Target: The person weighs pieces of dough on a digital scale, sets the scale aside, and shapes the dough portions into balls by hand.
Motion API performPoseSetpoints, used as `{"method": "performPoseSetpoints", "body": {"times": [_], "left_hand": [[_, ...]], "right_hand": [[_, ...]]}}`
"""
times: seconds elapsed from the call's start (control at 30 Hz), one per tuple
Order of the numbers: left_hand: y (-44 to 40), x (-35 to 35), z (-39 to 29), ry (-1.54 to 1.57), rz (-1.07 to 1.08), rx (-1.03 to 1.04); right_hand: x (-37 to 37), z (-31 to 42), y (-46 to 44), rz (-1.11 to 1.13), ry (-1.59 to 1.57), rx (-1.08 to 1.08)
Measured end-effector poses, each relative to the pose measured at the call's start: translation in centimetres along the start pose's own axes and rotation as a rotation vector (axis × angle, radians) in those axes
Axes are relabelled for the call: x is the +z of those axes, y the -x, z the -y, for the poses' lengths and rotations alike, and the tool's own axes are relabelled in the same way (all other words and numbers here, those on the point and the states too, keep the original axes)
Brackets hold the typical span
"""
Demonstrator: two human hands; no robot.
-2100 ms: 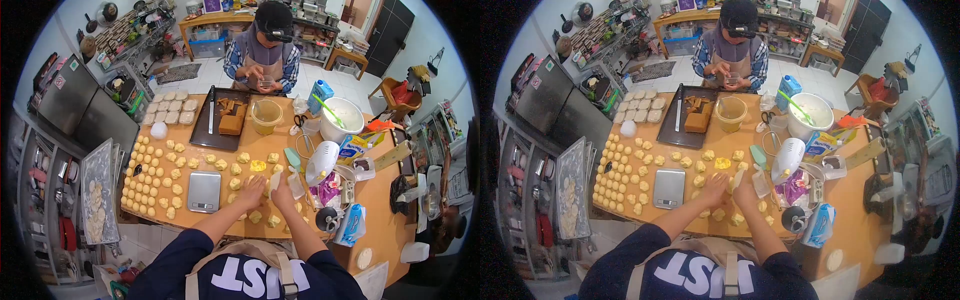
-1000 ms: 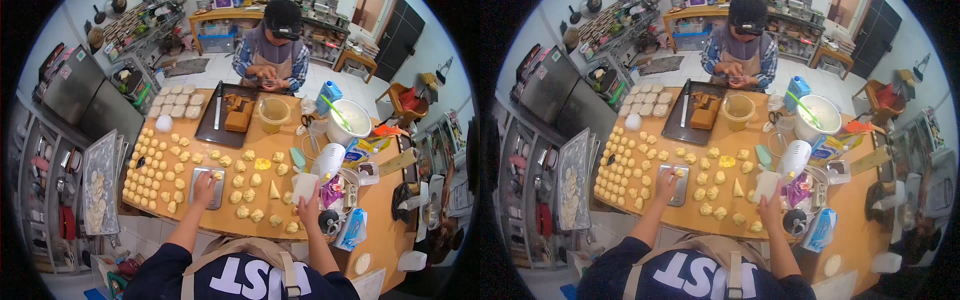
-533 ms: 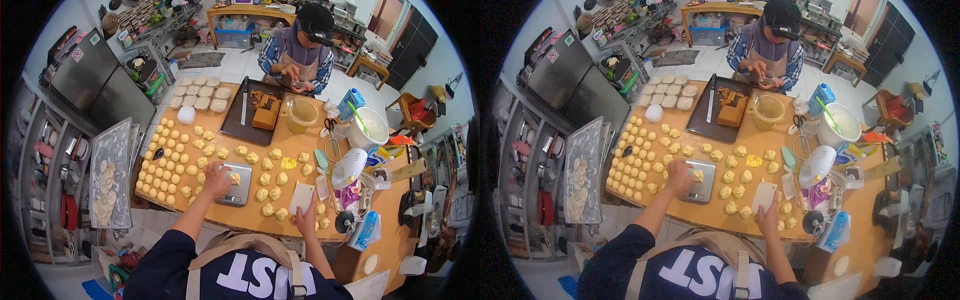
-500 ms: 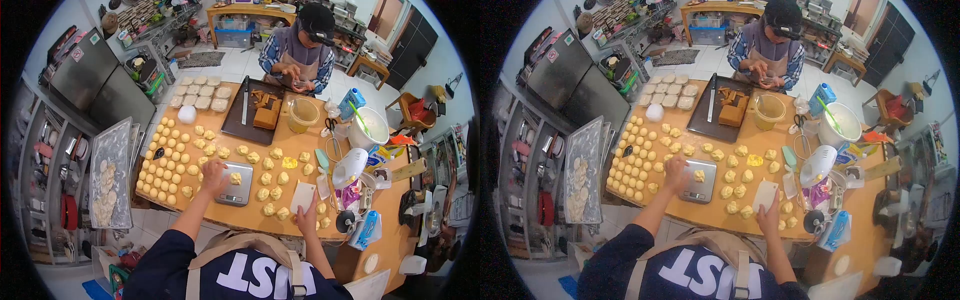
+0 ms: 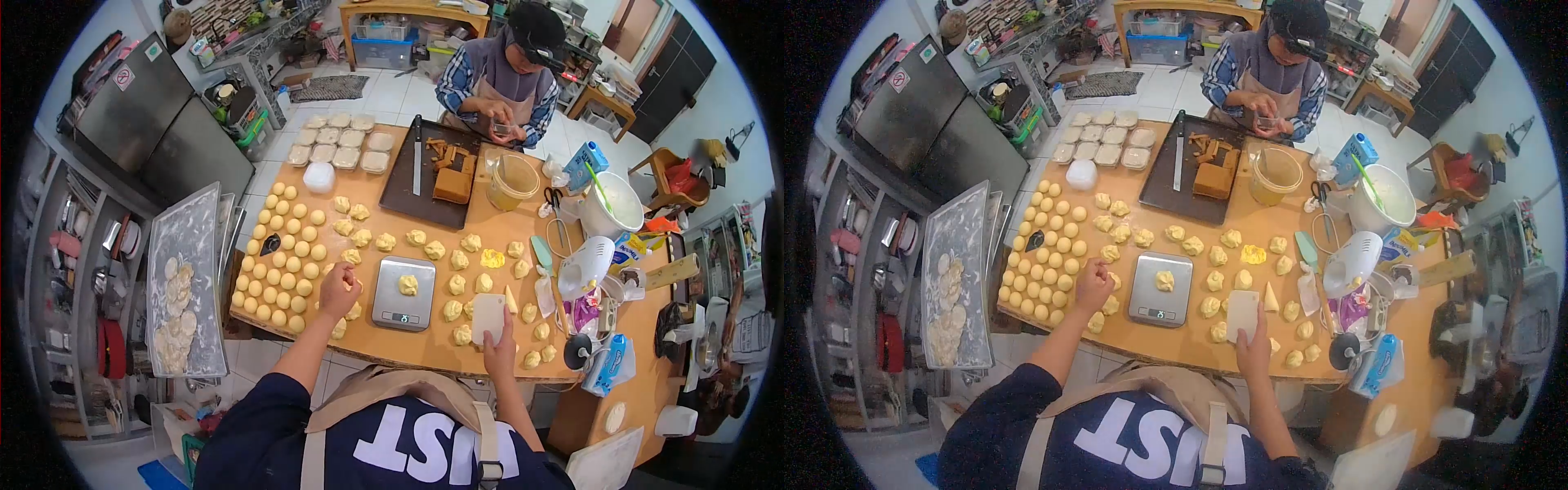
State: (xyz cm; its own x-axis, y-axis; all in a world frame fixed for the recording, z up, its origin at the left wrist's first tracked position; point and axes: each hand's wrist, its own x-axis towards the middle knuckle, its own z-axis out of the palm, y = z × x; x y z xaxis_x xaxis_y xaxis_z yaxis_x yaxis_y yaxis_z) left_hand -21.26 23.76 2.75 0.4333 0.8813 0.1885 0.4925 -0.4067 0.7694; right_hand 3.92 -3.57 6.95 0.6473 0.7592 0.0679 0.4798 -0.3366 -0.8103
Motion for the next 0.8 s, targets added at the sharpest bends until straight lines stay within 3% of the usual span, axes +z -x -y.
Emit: {"method": "performPoseSetpoints", "body": {"times": [0.1, 0.3, 0.5, 0.63, 0.73, 0.8], "left_hand": [[0.1, 0.6, 0.3, 0.037, 0.071, 0.142], [-0.2, 5.1, -2.1, -0.201, 0.333, 0.369], [-1.5, 8.9, -4.0, -0.196, 0.505, 0.109], [-1.8, 9.3, -3.1, -0.075, 0.411, 0.249], [-1.4, 7.5, -4.7, -0.012, 0.340, 0.395], [-0.6, 6.7, -6.5, 0.028, 0.274, 0.373]], "right_hand": [[0.1, 0.9, 0.0, 0.014, 0.056, -0.028], [-0.7, 1.6, 0.4, -0.023, 0.024, 0.018], [-3.6, -0.5, 1.5, -0.105, 0.082, 0.141], [-6.9, -3.0, 1.9, -0.360, 0.095, 0.141], [-8.4, -4.2, 2.1, -0.330, 0.077, 0.251], [-7.8, -6.8, 1.5, -0.276, 0.178, 0.210]]}}
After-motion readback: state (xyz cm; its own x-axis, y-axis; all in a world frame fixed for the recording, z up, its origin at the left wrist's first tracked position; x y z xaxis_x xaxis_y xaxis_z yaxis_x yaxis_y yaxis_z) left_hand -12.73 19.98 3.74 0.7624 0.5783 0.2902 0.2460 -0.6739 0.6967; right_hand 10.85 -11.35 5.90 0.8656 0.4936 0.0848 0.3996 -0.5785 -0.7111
